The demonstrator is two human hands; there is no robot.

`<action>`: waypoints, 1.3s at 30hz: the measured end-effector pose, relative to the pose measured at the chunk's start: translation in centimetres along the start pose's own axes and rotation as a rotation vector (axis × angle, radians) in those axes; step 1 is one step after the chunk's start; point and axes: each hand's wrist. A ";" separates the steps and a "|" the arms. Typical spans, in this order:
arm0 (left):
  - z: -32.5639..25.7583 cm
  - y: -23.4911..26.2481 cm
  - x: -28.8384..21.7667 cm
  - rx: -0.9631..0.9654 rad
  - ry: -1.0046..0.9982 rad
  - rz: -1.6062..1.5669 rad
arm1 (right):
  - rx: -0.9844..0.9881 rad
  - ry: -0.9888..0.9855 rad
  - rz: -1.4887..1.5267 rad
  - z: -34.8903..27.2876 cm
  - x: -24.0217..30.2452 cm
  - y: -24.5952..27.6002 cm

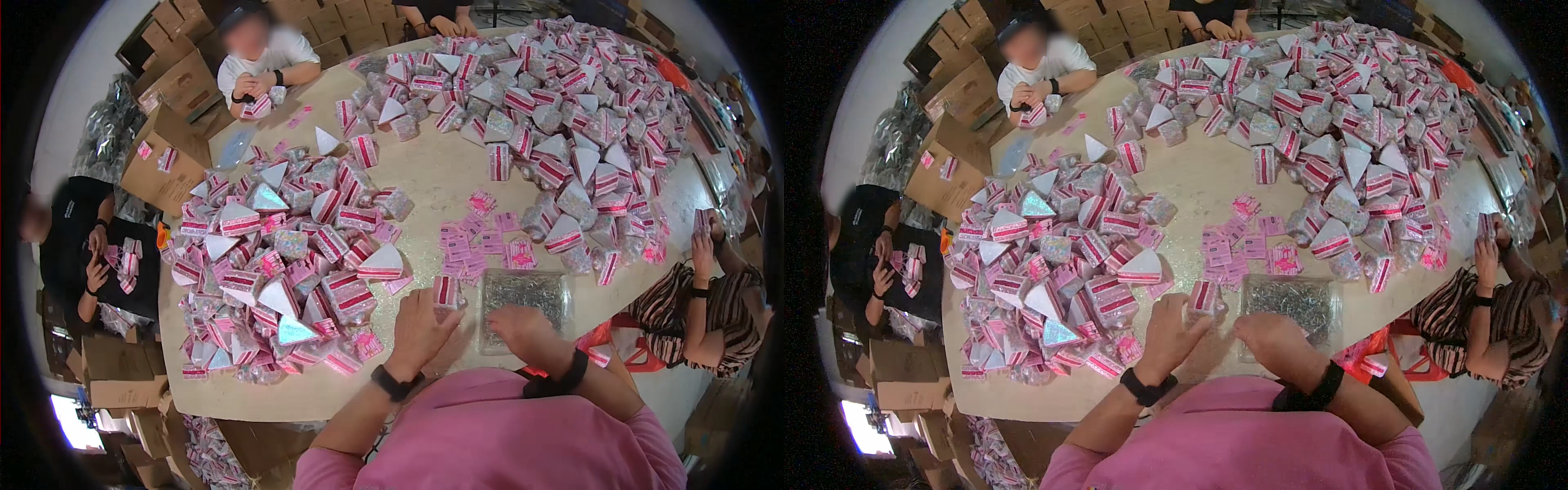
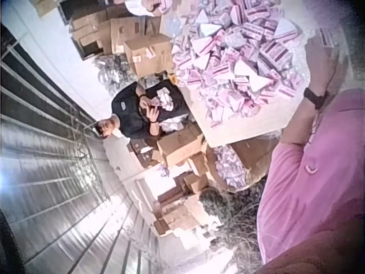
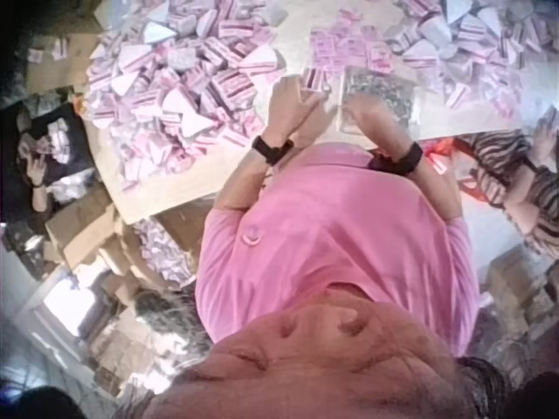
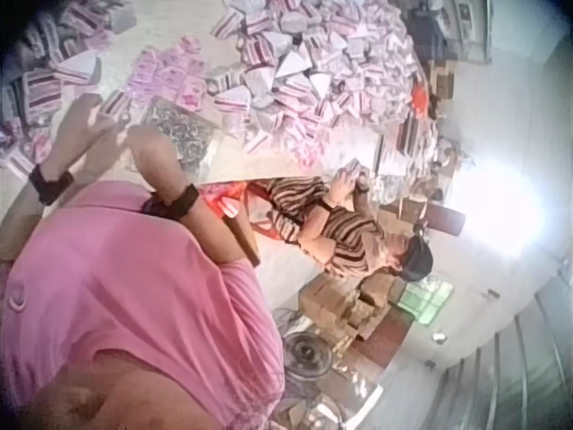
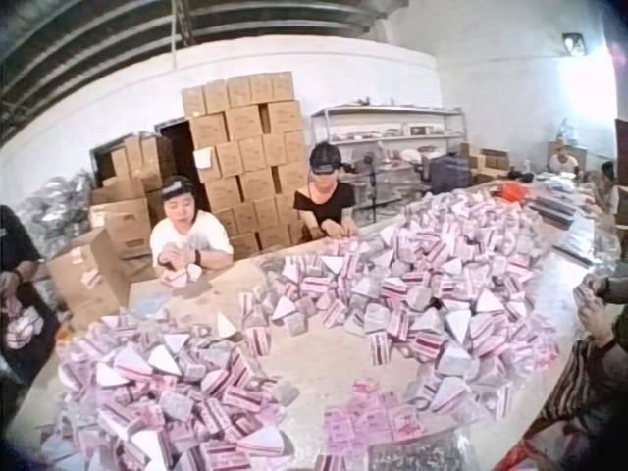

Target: The person is assembling small pink and white promotional items and placing them into bags.

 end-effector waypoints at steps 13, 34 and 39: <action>0.6 -0.8 3.2 0.193 0.568 -1.198 | -0.081 -0.219 0.332 0.7 1.0 2.9; -0.8 4.1 -4.9 -0.205 0.156 -1.299 | -0.174 0.186 0.038 5.3 6.6 5.8; -0.8 4.2 -5.1 -0.225 0.125 -1.234 | -0.196 0.187 0.038 5.4 7.1 6.1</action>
Point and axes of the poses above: each hand's wrist, its own z-axis towards the middle knuckle, its own y-axis out of the back of the hand, x = y × z, and after that the axes turned 2 degrees about -y, right-handed
